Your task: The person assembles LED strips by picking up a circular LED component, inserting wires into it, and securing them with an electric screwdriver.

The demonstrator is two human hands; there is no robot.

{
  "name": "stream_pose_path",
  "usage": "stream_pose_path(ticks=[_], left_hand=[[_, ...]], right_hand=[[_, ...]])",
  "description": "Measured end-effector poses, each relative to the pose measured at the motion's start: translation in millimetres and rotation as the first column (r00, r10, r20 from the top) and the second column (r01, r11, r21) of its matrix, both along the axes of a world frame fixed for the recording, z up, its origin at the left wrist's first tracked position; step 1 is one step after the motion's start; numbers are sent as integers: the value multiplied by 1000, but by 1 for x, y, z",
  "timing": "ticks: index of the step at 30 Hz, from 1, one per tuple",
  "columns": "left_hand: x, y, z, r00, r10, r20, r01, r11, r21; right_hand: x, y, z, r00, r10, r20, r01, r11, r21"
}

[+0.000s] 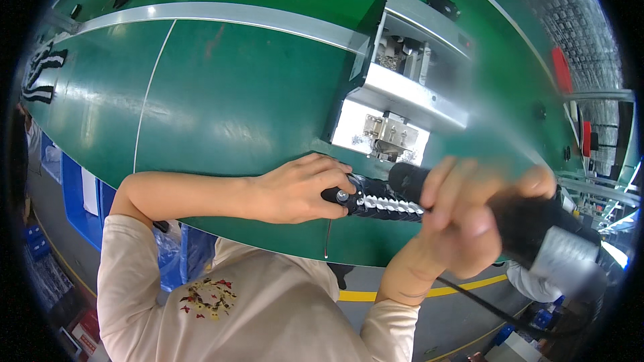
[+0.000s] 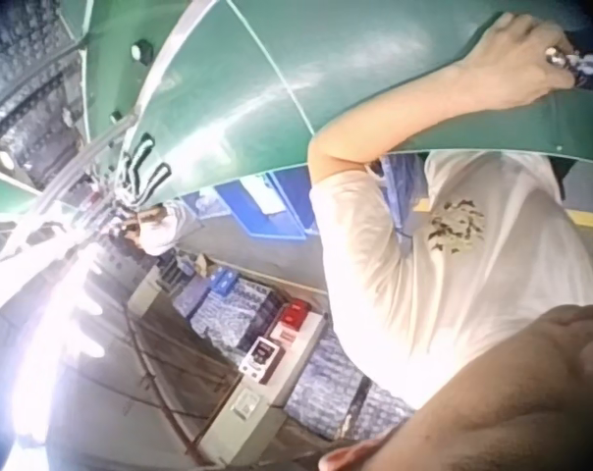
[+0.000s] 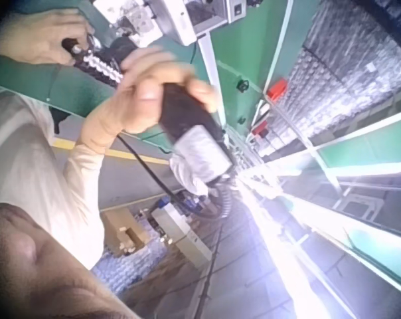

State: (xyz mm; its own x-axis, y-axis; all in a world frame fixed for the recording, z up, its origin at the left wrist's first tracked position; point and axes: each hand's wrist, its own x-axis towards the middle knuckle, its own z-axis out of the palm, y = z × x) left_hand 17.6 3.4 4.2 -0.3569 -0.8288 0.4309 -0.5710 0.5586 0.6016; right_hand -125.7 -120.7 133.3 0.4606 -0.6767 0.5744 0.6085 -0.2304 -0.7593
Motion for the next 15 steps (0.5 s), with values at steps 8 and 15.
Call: stream_pose_path(ticks=[8,15], left_hand=[[0,-2,-1,1000,-5,-8,5,1000,-2],[1,-1,-2,1000,10,-3,-10,1000,-7]], right_hand=[[26,-8,5,974,-177,-141,175,984,-25],[10,2,-4,987,-16,-163,6,998,-60]])
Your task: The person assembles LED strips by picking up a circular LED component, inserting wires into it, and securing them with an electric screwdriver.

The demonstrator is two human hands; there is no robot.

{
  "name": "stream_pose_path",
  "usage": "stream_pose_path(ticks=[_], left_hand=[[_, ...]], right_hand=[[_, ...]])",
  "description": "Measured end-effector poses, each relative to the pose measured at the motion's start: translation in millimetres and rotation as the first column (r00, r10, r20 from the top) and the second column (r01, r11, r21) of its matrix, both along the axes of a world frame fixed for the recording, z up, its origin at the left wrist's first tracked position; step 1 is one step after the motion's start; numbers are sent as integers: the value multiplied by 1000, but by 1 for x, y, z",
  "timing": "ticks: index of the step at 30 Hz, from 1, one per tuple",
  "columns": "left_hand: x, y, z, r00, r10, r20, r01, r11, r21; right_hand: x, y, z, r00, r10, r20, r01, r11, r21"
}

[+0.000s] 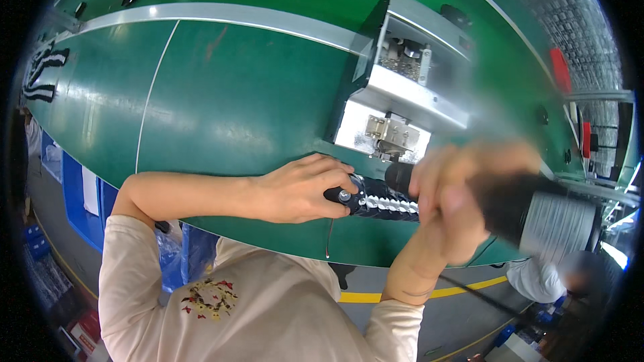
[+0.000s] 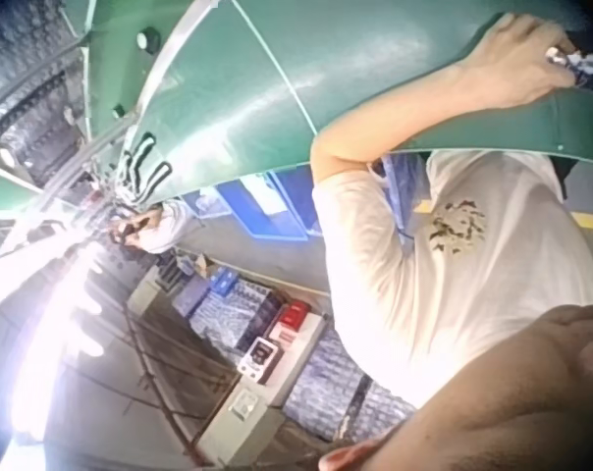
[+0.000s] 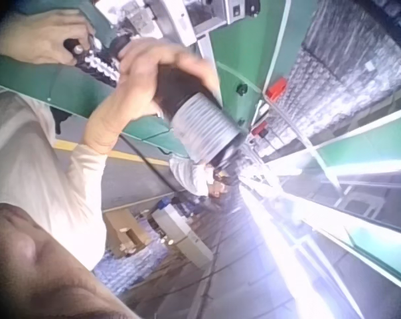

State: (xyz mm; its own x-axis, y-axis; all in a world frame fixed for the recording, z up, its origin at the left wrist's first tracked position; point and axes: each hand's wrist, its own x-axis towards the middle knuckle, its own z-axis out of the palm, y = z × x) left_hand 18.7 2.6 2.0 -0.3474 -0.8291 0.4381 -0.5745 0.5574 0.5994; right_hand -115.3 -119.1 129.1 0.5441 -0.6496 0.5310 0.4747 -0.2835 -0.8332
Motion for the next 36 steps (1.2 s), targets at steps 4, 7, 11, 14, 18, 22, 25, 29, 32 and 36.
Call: stream_pose_path(ticks=[4,7,11,14,18,22,25,29,32,36], left_hand=[[-2,-1,2,1000,13,-24,-14,999,-47],[-1,1,1,999,23,-31,-24,999,-47],[-1,2,0,999,23,-38,-25,999,-48],[-2,1,0,999,23,-46,-24,999,-35],[-1,2,4,999,3,-51,-3,1000,-8],[-1,0,11,996,-26,-88,28,999,30],[1,0,13,997,-55,-52,58,995,77],[0,3,15,995,-5,-104,18,992,124],[3,3,15,995,8,-101,3,994,111],[17,9,29,989,-4,-150,24,991,133]], right_hand=[[-24,28,-11,998,27,57,-31,997,76],[-30,38,-18,999,17,35,-21,993,119],[-31,43,-27,1000,-9,24,6,990,143],[-27,48,-29,1000,-19,4,18,996,91],[-27,52,-32,1000,18,2,-18,1000,-25],[-32,48,-29,993,76,-86,-81,995,-57],[-30,47,-30,986,138,-95,-147,985,-88],[-32,55,-34,994,27,-104,-23,999,44],[-31,52,-26,998,47,39,-51,991,126],[-43,31,-4,947,113,301,-128,991,28]])
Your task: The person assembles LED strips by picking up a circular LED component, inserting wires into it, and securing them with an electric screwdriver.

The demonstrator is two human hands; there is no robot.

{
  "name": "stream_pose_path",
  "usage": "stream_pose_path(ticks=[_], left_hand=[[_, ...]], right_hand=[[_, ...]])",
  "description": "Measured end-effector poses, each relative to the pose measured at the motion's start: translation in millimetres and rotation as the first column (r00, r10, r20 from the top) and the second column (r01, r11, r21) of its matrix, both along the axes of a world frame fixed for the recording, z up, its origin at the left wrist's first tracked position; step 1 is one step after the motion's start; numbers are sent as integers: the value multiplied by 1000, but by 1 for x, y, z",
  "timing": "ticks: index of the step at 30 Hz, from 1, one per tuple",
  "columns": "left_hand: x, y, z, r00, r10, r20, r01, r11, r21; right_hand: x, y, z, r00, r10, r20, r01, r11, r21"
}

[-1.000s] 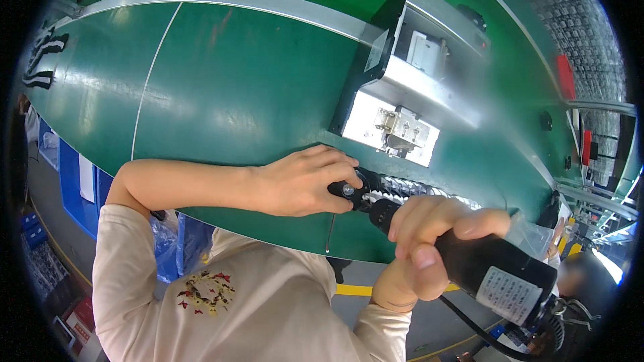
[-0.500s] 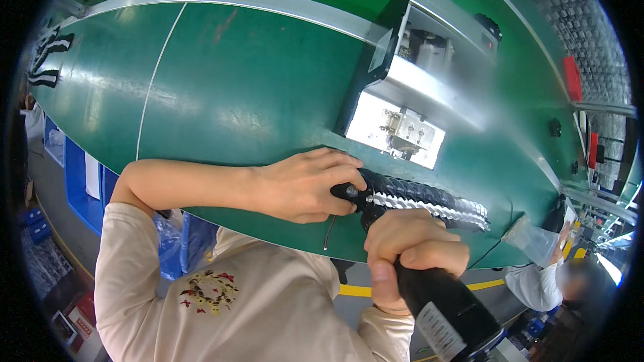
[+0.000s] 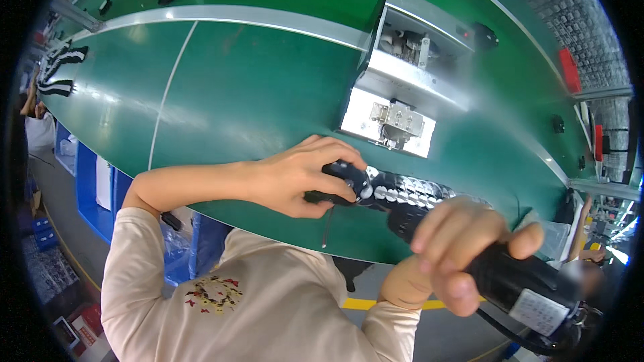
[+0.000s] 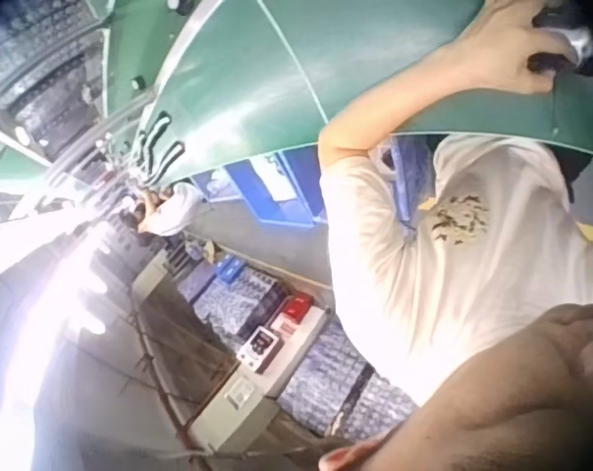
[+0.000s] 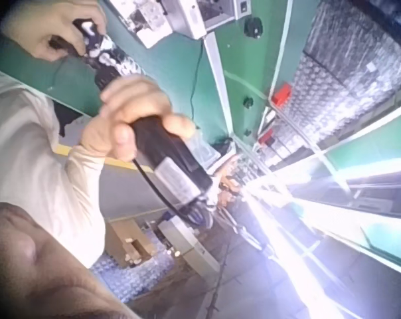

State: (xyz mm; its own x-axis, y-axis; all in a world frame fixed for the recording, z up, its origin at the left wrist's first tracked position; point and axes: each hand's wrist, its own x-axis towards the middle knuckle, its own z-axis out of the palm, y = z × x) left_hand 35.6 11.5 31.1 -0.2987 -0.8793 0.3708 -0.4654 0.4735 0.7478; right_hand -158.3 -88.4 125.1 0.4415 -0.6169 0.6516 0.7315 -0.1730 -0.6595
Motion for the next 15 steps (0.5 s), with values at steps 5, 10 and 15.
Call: stream_pose_path(ticks=[5,10,15], left_hand=[[62,-5,14,978,-94,184,66,986,154],[139,-57,1,804,591,66,-538,770,-344],[277,-52,-26,91,990,109,-834,135,-535]], right_hand=[[-20,-18,-7,999,-48,3,48,998,-29],[-19,-18,-5,995,-90,-51,88,995,-38],[-17,-15,-11,982,-158,-99,157,987,-18]])
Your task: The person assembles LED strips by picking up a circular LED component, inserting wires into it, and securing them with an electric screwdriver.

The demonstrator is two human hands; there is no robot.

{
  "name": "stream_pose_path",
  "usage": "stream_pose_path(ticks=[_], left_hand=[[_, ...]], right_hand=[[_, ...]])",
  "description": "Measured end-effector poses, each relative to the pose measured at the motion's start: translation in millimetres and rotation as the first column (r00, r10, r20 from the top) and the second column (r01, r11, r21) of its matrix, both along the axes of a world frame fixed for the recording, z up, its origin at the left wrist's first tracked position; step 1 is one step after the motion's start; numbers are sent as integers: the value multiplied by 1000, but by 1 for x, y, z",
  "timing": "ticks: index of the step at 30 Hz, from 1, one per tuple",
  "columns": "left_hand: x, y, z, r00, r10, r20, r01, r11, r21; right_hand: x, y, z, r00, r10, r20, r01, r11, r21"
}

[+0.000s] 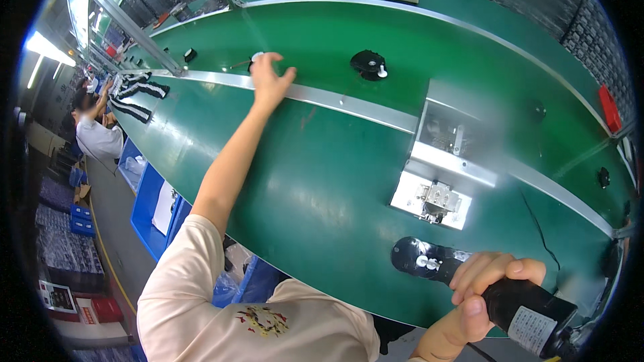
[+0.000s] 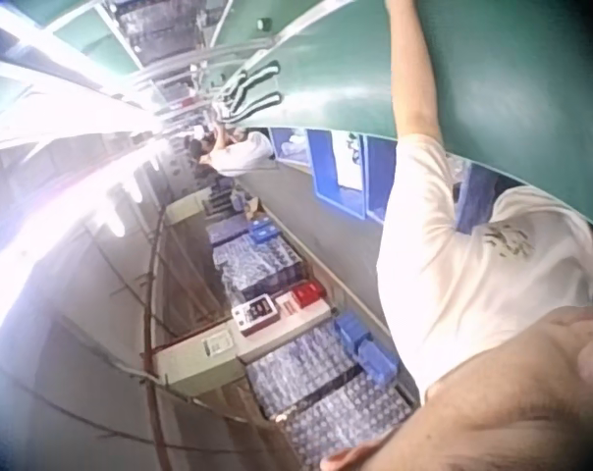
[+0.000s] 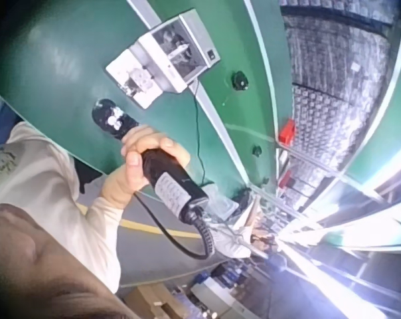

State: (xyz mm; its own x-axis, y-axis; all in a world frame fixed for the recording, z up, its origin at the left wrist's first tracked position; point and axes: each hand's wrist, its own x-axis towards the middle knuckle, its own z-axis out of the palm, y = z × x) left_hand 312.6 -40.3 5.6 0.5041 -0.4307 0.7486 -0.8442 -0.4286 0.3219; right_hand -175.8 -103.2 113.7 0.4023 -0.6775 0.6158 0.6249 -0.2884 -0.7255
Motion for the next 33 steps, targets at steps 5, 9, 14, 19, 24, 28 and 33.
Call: stream_pose_path(ticks=[5,9,14,19,24,28,33], left_hand=[[64,21,-14,876,427,-225,-387,900,202],[43,13,-3,958,109,-266,-99,994,50],[-61,28,46,675,-353,-648,261,936,-238],[-137,47,25,733,-452,-509,551,832,55],[-165,55,23,727,-511,-459,632,759,157],[-166,60,46,502,-715,-485,852,505,138],[-182,58,36,397,-729,-557,917,345,202]], right_hand=[[4,2,-5,999,-30,-19,31,996,85],[2,3,-4,997,-58,-41,61,994,95],[0,0,-6,999,-36,-41,40,994,104],[2,1,-4,999,20,-47,-17,997,74],[3,-2,-7,998,7,-62,-7,1000,0],[-5,-1,-4,999,31,-37,-27,994,105],[1,0,-4,997,-25,-77,27,999,26]])
